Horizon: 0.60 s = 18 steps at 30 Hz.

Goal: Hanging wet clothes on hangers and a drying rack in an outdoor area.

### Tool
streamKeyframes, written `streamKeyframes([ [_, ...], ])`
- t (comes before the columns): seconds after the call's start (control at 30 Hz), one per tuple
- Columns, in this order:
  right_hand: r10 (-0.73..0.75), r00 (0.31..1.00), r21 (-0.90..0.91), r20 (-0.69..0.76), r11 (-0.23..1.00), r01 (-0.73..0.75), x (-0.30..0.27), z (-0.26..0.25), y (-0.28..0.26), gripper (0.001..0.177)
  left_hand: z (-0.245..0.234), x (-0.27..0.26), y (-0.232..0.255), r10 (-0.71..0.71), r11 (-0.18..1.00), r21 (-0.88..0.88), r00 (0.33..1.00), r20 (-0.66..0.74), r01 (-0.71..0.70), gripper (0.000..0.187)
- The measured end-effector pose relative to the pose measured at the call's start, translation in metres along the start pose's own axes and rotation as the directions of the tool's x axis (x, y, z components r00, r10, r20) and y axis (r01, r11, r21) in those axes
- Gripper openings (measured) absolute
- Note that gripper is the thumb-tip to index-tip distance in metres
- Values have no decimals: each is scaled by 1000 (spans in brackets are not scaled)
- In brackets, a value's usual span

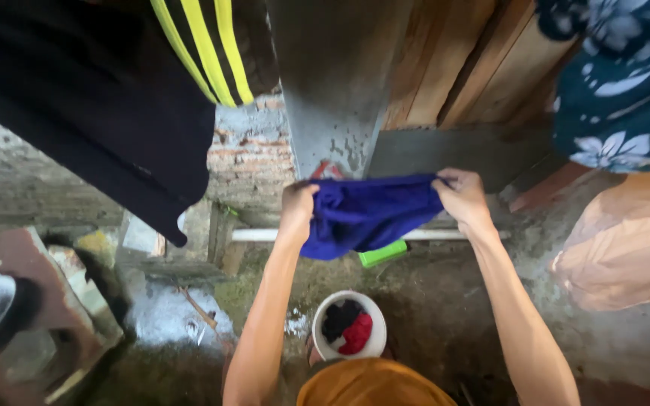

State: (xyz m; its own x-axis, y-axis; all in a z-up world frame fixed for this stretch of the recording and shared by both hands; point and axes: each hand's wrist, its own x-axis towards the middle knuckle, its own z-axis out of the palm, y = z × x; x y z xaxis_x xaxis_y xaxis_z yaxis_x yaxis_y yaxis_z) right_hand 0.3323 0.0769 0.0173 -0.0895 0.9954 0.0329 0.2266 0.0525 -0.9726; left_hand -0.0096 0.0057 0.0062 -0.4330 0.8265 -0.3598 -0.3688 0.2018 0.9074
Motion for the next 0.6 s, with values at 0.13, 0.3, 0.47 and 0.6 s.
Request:
streamKeyframes([
  [0.13,192,956,-461,221,885,-71,-15,-5,-90,36,-15,-9,22,238,792,505,935,262,-343,27],
  [0.3,129,912,-731,389,645,221,-28,3,-163,54,-3,-16,50,-148,920,391,936,321,11,37],
  [0.47,-153,885,-629,439,651,424,-105,23,-336,57,10,7,59,-285,956,84,814,507,282,30],
  [0.6,-334,919,-516,210,760,395,-160,-9,-456,46,31,-60,119,-232,973,79,893,387,219,34],
])
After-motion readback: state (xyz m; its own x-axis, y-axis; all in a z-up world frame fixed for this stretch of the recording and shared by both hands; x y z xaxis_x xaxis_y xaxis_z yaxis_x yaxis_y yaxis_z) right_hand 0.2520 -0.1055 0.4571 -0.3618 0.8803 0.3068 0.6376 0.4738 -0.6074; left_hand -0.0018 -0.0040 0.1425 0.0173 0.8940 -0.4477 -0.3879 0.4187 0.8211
